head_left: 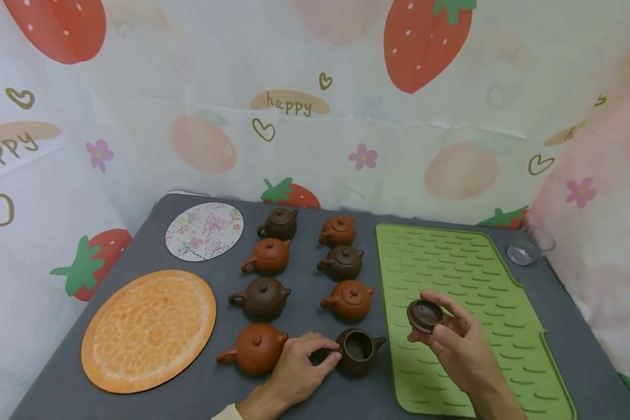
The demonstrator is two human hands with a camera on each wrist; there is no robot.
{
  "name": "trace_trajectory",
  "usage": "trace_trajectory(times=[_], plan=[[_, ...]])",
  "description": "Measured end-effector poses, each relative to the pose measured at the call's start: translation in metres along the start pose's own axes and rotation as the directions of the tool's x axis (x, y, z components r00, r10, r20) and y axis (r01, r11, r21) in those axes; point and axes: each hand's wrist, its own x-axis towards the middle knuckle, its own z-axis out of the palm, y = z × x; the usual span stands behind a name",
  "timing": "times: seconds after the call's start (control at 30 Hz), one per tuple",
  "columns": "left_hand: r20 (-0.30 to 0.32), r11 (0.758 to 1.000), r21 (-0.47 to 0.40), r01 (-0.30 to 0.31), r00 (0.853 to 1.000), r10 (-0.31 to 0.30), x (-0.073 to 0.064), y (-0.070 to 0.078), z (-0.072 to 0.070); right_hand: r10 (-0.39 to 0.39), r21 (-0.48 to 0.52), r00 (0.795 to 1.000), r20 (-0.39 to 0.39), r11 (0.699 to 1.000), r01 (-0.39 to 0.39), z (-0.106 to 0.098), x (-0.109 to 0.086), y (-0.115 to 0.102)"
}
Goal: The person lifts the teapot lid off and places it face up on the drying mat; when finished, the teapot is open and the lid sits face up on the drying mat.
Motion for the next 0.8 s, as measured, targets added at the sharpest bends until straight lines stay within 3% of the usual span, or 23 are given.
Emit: trace_trajectory(times=[0.17,0.33,0.5,0.67,0.73,0.8], plan=[[0.013,1.000,-0.005,0.003,1.000,-0.003,-0.003,-0.001,0.000,0.003,-0.158,0.992,-0.124,0.987,-0.023,0.001,-0.025,-0.024],[0.018,1.000,-0.002,-0.008,1.000,0.008,-0.005,-0.002,0.001,-0.060,-0.188,0.979,-0.196,0.982,0.023,-0.002,-0.047,-0.040],[0.021,0.999,-0.026,0.026,0.999,-0.025,-0.003,-0.001,0.000,-0.137,-0.312,0.941,-0.311,0.949,0.035,-0.003,-0.062,-0.052],[0.025,0.999,-0.024,0.041,0.999,-0.040,-0.002,0.000,-0.001,-0.191,-0.499,0.896,-0.400,0.866,-0.039,-0.014,-0.078,-0.058],[0.024,0.999,-0.024,0.044,0.999,-0.044,-0.001,0.000,-0.001,-0.197,-0.580,0.860,-0.471,0.804,-0.133,-0.021,-0.086,-0.060],[0.022,0.999,-0.021,0.047,0.999,-0.047,-0.001,0.000,-0.001,-0.203,-0.643,0.800,-0.565,0.716,-0.272,-0.028,-0.094,-0.061]])
